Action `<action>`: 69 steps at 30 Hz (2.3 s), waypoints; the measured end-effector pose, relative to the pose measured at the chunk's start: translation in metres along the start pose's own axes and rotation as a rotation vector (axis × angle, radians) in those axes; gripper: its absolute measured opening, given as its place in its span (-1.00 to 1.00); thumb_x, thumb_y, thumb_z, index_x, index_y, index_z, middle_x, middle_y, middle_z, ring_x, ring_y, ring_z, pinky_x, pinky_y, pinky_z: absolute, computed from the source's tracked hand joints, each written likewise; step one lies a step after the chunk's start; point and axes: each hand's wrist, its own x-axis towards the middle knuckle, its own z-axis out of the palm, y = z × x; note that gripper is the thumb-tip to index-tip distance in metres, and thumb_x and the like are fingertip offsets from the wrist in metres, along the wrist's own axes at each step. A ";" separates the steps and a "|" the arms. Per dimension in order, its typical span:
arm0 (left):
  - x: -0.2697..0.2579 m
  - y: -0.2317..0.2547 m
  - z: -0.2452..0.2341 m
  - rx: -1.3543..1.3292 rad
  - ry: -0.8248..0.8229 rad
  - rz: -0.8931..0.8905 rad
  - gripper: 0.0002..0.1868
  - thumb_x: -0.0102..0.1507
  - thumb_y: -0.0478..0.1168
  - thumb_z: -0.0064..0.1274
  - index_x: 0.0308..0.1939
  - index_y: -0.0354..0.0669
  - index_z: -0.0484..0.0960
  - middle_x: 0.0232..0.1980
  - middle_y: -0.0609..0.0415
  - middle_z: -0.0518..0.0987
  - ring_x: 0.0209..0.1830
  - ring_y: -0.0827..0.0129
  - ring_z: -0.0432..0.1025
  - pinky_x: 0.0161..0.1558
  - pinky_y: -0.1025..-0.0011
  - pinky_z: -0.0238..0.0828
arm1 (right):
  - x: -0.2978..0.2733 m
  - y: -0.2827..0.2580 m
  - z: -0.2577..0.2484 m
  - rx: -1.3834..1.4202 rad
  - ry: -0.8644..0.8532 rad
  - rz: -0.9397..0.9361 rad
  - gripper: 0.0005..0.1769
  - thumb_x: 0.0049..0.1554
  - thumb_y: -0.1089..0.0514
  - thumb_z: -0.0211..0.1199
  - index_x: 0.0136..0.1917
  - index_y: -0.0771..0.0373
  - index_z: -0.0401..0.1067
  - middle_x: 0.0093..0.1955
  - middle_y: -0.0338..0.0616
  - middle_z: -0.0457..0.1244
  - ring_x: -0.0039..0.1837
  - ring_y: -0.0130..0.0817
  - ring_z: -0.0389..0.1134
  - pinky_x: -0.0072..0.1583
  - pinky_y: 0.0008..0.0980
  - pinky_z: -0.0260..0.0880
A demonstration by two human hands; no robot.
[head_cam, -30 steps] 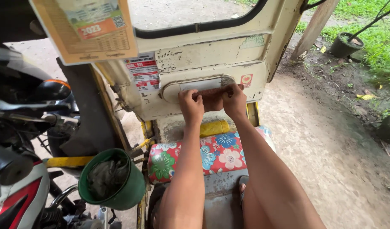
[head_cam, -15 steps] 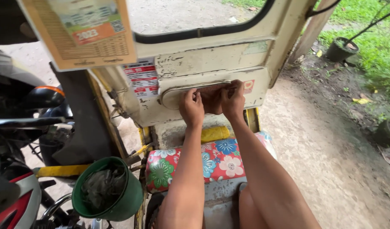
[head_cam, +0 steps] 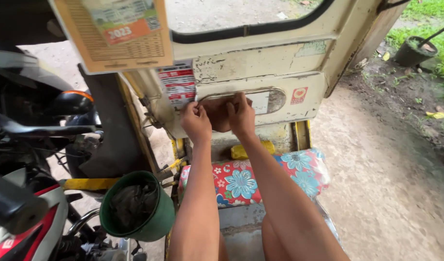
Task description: Wiping down the fuel tank of a motorcycle and parts of its sidecar with a cloth.
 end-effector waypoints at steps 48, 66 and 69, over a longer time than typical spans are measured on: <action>-0.117 0.095 0.121 -0.189 -0.286 0.177 -0.84 0.30 -0.36 0.05 -0.04 -0.18 0.51 -0.09 -0.15 0.49 -0.10 -0.08 0.44 -0.09 0.10 0.41 | 0.014 0.146 -0.121 -0.067 -0.054 0.259 -0.80 0.20 0.29 0.23 0.05 0.34 0.28 0.00 0.16 0.34 0.06 0.08 0.40 0.07 -0.10 0.38; 0.001 -0.016 -0.006 -0.038 0.026 0.064 -0.83 0.26 -0.41 0.13 -0.09 -0.25 0.53 -0.15 -0.09 0.48 -0.24 0.07 0.46 -0.16 0.16 0.42 | -0.007 0.009 0.026 -0.117 -0.049 -0.083 -0.66 0.12 0.24 0.23 0.14 0.32 0.24 0.06 0.28 0.19 0.09 0.32 0.23 0.09 0.13 0.29; -0.002 -0.022 -0.014 -0.031 0.026 -0.016 -0.85 0.27 -0.41 0.12 -0.10 -0.24 0.53 -0.14 -0.09 0.48 -0.26 0.12 0.47 -0.18 0.19 0.43 | -0.017 -0.011 0.030 -0.049 -0.211 0.023 -0.71 0.19 0.21 0.21 0.14 0.29 0.25 0.13 0.31 0.16 0.09 0.33 0.23 0.08 0.16 0.27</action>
